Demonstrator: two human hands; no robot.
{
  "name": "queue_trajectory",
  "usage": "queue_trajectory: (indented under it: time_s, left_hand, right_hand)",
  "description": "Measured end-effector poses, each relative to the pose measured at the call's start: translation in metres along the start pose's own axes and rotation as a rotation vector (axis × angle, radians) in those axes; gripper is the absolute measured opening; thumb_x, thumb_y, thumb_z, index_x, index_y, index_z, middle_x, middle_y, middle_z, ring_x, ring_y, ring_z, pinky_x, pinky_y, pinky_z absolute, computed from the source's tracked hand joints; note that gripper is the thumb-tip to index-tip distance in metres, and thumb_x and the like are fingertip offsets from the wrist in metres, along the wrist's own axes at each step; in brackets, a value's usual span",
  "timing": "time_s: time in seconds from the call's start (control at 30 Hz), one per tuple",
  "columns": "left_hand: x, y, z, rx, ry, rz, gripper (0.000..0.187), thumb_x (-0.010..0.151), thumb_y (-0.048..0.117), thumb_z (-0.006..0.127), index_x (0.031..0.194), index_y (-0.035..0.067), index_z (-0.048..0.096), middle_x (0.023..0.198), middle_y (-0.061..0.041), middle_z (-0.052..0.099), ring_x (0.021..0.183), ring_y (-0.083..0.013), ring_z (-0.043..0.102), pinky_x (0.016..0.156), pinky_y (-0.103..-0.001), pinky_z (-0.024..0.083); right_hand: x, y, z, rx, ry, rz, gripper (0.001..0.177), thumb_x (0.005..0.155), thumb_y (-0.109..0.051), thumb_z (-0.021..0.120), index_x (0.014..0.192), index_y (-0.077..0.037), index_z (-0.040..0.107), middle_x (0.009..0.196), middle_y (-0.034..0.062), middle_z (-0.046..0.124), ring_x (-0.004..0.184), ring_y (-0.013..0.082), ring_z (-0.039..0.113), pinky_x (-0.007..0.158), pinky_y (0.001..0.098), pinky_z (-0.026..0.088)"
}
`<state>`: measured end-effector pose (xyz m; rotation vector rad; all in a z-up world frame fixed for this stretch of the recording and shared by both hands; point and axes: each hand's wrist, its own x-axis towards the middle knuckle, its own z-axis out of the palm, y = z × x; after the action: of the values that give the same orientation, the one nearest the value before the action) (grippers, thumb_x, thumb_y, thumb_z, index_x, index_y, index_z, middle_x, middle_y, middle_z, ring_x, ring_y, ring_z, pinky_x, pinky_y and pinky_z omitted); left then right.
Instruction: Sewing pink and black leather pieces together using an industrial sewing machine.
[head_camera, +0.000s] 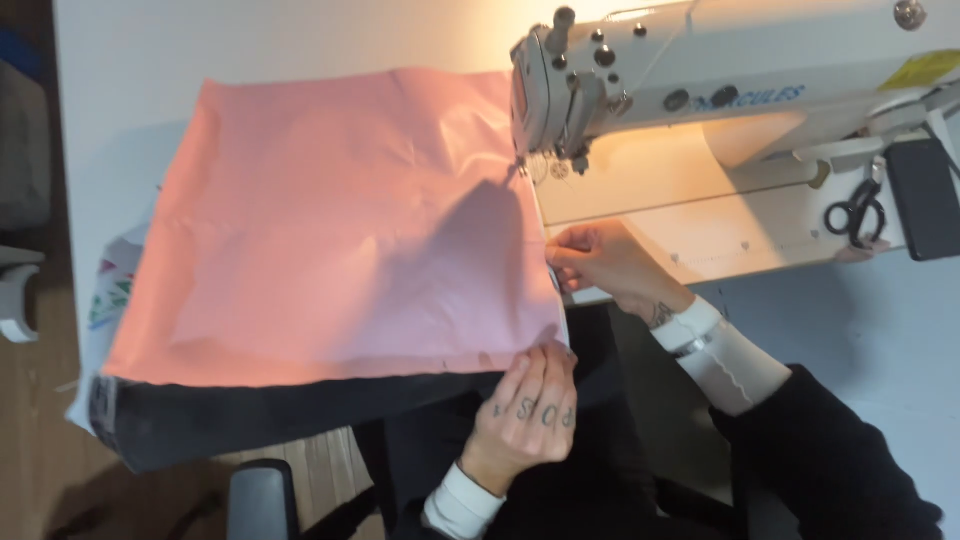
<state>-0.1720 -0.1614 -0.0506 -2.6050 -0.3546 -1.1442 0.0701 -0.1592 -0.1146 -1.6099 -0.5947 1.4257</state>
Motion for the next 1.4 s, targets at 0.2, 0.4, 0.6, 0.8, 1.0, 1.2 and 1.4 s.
queue_trajectory:
  time_s: [0.2,0.4,0.6,0.8,1.0,1.2,1.4]
  left_hand:
    - [-0.007,-0.007,-0.009,0.023,-0.021,0.001,0.010,0.103,0.009,0.074,0.098,0.001,0.074,0.106,-0.009,0.074,0.101,-0.0206,0.070,0.106,-0.034,0.050]
    - [-0.012,-0.002,-0.008,-0.036,0.006,0.042,0.009,0.101,0.010,0.074,0.099,0.002,0.074,0.107,-0.010,0.075,0.102,-0.0212,0.071,0.105,-0.035,0.049]
    - [-0.012,-0.010,0.005,-0.052,0.041,0.106,0.009,0.102,0.010,0.075,0.099,0.002,0.073,0.106,-0.010,0.074,0.103,-0.0215,0.071,0.108,-0.037,0.046]
    - [-0.018,-0.002,0.014,-0.033,-0.011,0.122,0.009,0.104,0.010,0.071,0.103,0.001,0.074,0.106,-0.009,0.073,0.104,-0.0206,0.070,0.108,-0.035,0.045]
    - [-0.016,-0.002,0.007,-0.085,-0.112,0.110,0.011,0.100,0.007,0.070,0.102,-0.002,0.075,0.104,-0.012,0.074,0.101,-0.0222,0.071,0.106,-0.034,0.049]
    - [-0.024,0.002,0.007,-0.121,-0.159,0.093,0.009,0.100,0.004,0.070,0.101,-0.005,0.072,0.104,-0.015,0.073,0.100,-0.0229,0.071,0.108,-0.034,0.051]
    - [-0.021,0.005,0.008,-0.159,-0.229,0.108,0.018,0.094,0.007,0.062,0.101,-0.006,0.073,0.105,-0.018,0.072,0.101,-0.0261,0.070,0.110,-0.036,0.049]
  right_hand:
    - [-0.009,-0.009,0.017,-0.037,0.057,-0.051,0.019,0.093,-0.017,0.070,0.100,0.000,0.074,0.085,0.0033,0.074,0.071,0.0079,0.068,0.065,0.0238,0.058]
    - [-0.016,-0.012,0.023,-0.192,0.192,-0.174,0.019,0.090,-0.017,0.075,0.091,0.002,0.077,0.076,0.0041,0.074,0.065,0.0077,0.065,0.059,0.0243,0.054]
    - [-0.012,-0.023,0.030,-0.176,0.191,-0.202,0.021,0.086,-0.017,0.076,0.081,0.003,0.076,0.066,0.0047,0.074,0.058,0.0074,0.066,0.054,0.0249,0.055]
    - [-0.015,-0.017,0.031,-0.005,0.198,-0.120,0.025,0.091,-0.019,0.074,0.080,0.003,0.076,0.069,0.0033,0.071,0.059,0.0059,0.061,0.054,0.0225,0.053]
    - [-0.023,-0.041,0.024,0.152,-0.006,0.024,0.023,0.093,-0.019,0.068,0.093,0.002,0.078,0.078,0.0030,0.073,0.063,0.0071,0.062,0.057,0.0207,0.050]
    - [-0.014,-0.053,0.020,0.082,0.000,0.115,0.030,0.096,-0.025,0.063,0.097,0.002,0.076,0.081,0.0047,0.074,0.067,0.0106,0.069,0.064,0.0266,0.060]
    - [-0.013,-0.051,0.023,-0.291,0.113,-0.033,0.025,0.090,-0.022,0.071,0.097,0.001,0.079,0.076,0.0069,0.076,0.064,0.0127,0.073,0.061,0.0265,0.061]
